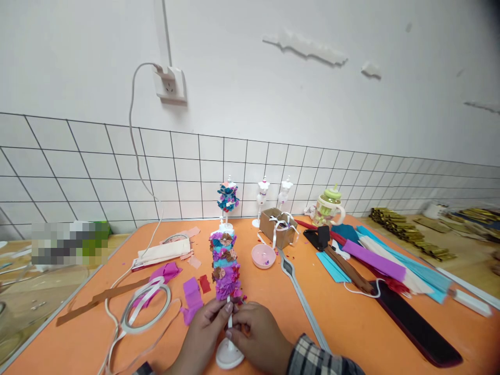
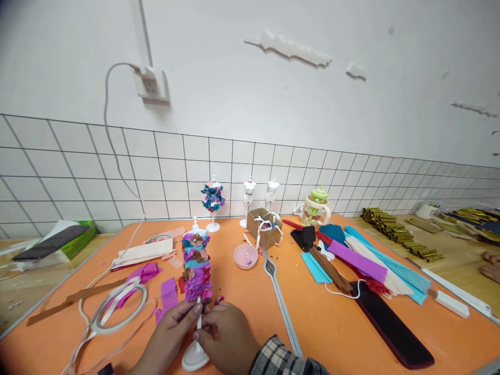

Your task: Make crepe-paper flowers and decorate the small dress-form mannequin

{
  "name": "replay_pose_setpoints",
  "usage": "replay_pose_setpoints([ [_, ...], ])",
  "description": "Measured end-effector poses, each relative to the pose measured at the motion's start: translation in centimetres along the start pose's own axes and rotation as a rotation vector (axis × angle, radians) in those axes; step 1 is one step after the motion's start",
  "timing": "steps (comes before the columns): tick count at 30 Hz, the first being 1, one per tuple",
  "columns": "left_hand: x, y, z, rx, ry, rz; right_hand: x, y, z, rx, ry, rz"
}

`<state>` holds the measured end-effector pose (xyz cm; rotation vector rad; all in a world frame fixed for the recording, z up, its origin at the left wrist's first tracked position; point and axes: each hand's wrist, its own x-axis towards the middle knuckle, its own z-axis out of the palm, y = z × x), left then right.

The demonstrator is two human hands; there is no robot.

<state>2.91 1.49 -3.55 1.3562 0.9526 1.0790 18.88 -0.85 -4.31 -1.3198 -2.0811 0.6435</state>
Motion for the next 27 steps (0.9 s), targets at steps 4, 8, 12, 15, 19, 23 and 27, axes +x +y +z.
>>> replay_pose_setpoints([
  [4, 0.13, -0.1, -0.07, 0.024, 0.01, 0.003, 0.02, -0.07, -0.18, -0.001, -0.009, -0.001],
  [8, 0.11, 0.18, 0.08, 0.042, 0.006, 0.006, -0.02, -0.16, -0.27, -0.006, -0.009, -0.009],
  [12, -0.08, 0.48, 0.15, 0.052, 0.003, 0.012, -0.07, -0.15, -0.26, -0.009, -0.01, -0.005],
  [15, -0.21, 0.38, 0.1, 0.053, 0.002, 0.024, -0.07, -0.17, -0.29, -0.009, -0.01, -0.005],
  [19, -0.28, 0.11, 0.08, 0.065, 0.029, 0.019, -0.02, -0.2, -0.43, 0.007, -0.007, 0.004],
  [23, -0.27, 0.16, 0.09, 0.06, 0.03, 0.018, 0.05, -0.06, -0.49, 0.008, 0.002, 0.011],
  [27, -0.28, 0.11, 0.03, 0.064, 0.01, 0.019, 0.05, -0.05, -0.47, -0.001, -0.003, 0.008],
])
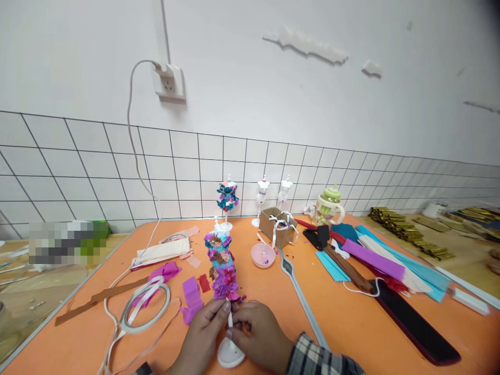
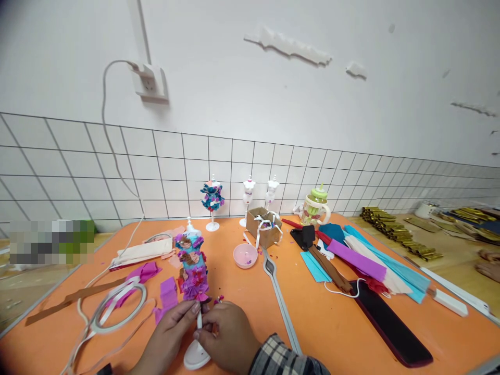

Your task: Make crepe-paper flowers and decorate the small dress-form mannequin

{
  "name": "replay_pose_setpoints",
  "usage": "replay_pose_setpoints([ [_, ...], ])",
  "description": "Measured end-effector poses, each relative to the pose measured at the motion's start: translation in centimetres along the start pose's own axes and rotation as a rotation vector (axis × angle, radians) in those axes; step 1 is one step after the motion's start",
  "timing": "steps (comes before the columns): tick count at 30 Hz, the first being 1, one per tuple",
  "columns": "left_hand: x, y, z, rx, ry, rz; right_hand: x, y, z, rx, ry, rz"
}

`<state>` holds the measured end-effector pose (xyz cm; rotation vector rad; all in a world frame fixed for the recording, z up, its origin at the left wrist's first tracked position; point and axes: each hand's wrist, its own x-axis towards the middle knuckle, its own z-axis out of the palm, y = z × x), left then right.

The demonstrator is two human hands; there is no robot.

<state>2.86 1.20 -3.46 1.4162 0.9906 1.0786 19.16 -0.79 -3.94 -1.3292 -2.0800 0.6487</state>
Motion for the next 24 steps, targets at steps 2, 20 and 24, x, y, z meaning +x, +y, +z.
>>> replay_pose_setpoints([
  [2, 0.03, -0.12, -0.03, 0.007, -0.005, 0.003, -0.03, -0.07, 0.02, -0.011, -0.002, 0.0],
  [20, 0.07, -0.11, 0.12, 0.025, 0.003, 0.011, -0.1, -0.08, -0.02, -0.019, -0.024, -0.001],
  [24, 0.11, -0.15, 0.12, 0.04, 0.008, 0.034, -0.11, -0.04, 0.01, -0.022, -0.021, -0.001],
])
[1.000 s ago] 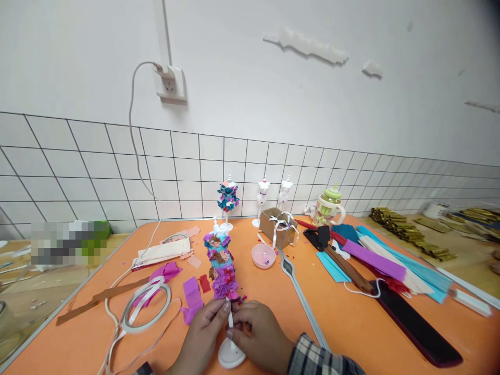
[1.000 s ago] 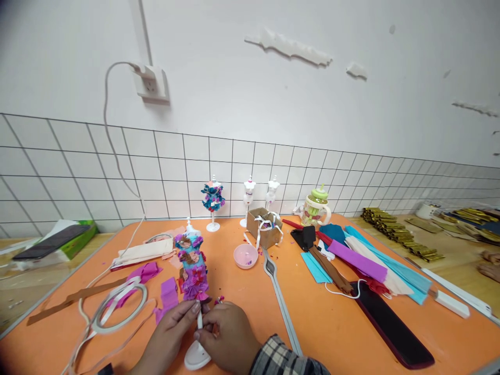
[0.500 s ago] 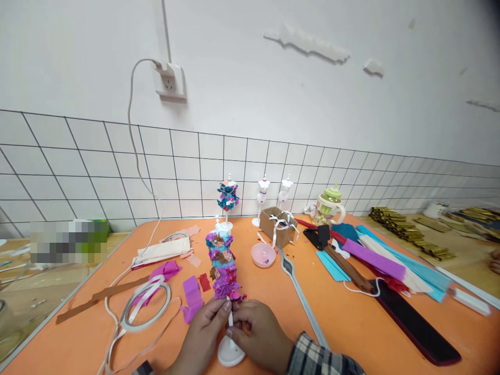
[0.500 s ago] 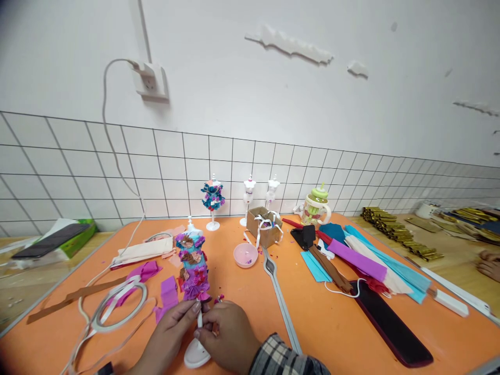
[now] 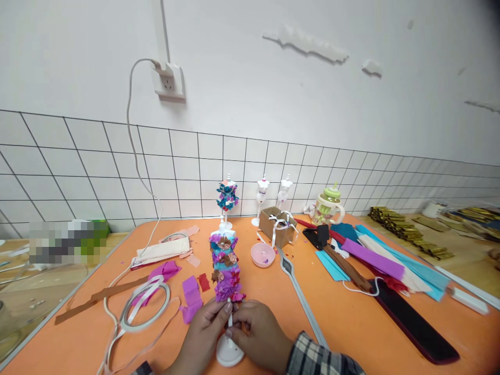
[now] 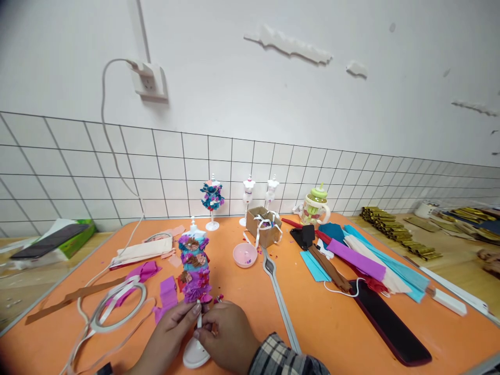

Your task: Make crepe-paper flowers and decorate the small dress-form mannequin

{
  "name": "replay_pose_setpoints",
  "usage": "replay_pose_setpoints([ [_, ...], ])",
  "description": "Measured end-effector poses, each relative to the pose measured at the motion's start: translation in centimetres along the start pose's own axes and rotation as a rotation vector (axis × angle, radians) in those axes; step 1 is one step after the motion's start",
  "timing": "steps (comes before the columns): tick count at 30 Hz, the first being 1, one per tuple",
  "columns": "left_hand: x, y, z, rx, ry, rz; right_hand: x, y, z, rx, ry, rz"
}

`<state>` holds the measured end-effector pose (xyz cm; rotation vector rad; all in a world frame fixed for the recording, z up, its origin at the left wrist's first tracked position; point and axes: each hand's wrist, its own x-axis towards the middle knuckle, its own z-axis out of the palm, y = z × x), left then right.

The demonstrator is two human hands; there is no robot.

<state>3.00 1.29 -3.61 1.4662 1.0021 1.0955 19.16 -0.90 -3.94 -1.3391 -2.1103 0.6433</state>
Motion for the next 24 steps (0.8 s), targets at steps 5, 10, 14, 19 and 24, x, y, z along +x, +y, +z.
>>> replay_pose_setpoints([
  [5, 0.0, 0.2, 0.0, -0.023, -0.048, 0.019, 0.1, 0.3, 0.2, 0.016, 0.012, -0.026],
  [10, -0.1, 0.2, 0.0, 0.025, -0.036, 0.045, 0.0, 0.6, 0.7, 0.124, 0.031, 0.033],
  [14, -0.3, 0.2, 0.1, 0.047, -0.033, 0.065, 0.0, 0.5, 1.1, 0.445, 0.033, 0.083],
  [19, -0.3, -0.9, -0.2, 0.041, 0.017, 0.073, -0.2, -0.7, -1.2, 0.579, -0.019, 0.13],
  [24, 0.7, -1.8, -1.0, 0.156, -0.008, 0.082, 1.1, -1.6, -7.1, 0.43, -0.022, 0.217],
])
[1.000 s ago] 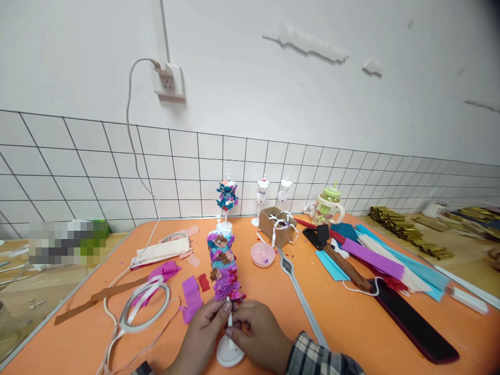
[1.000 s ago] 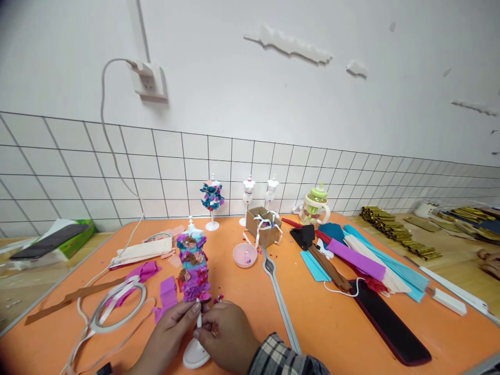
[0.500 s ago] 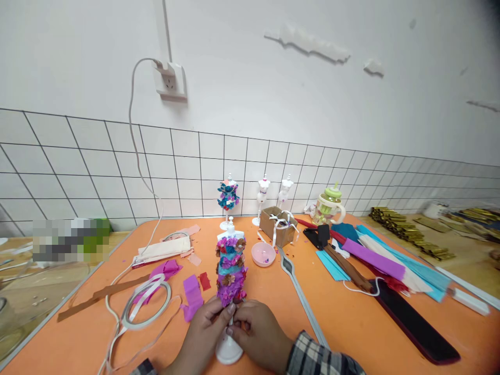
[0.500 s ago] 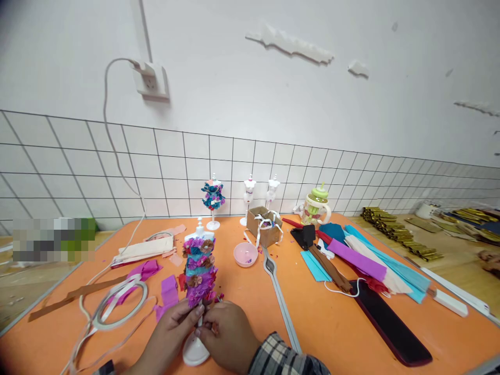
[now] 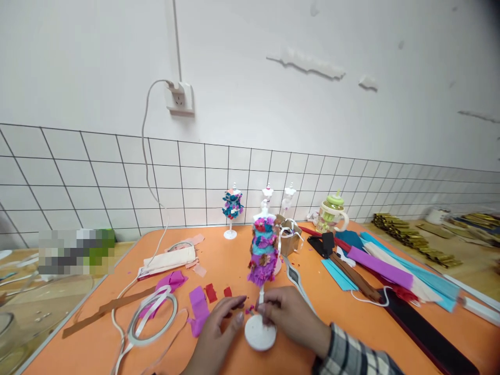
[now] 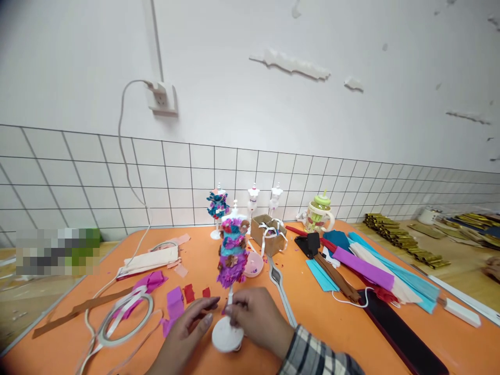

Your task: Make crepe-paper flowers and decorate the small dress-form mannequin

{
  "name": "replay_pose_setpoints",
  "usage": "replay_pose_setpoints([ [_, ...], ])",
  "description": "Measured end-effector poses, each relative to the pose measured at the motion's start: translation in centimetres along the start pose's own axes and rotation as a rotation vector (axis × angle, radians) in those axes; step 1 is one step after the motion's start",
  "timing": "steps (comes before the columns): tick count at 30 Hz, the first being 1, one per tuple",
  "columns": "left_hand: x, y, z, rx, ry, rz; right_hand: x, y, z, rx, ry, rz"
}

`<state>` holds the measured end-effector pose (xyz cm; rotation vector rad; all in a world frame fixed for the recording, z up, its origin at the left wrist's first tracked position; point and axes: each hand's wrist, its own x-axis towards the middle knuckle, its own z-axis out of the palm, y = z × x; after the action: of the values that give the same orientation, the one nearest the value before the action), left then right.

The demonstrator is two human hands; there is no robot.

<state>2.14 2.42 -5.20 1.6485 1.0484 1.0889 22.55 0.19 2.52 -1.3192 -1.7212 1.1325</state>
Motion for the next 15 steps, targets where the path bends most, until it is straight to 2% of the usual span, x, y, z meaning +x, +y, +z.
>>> replay_pose_setpoints([
  [3, 0.4, -0.2, 0.1, 0.103, -0.115, 0.035, 2.6, -1.4, -3.3, -0.221, 0.062, -0.002],
  [8, 0.6, -0.7, 0.4, 0.209, -0.191, 0.115, 10.1, -1.8, -7.1, -0.402, 0.178, 0.013],
  [11, 0.7, -0.9, 0.4, 0.242, -0.212, 0.138, 14.6, -0.8, -7.7, -0.481, 0.193, 0.068],
  [15, 0.9, -1.1, 0.6, 0.295, -0.286, 0.191, 19.2, 1.4, -7.2, -0.556, 0.191, 0.131],
])
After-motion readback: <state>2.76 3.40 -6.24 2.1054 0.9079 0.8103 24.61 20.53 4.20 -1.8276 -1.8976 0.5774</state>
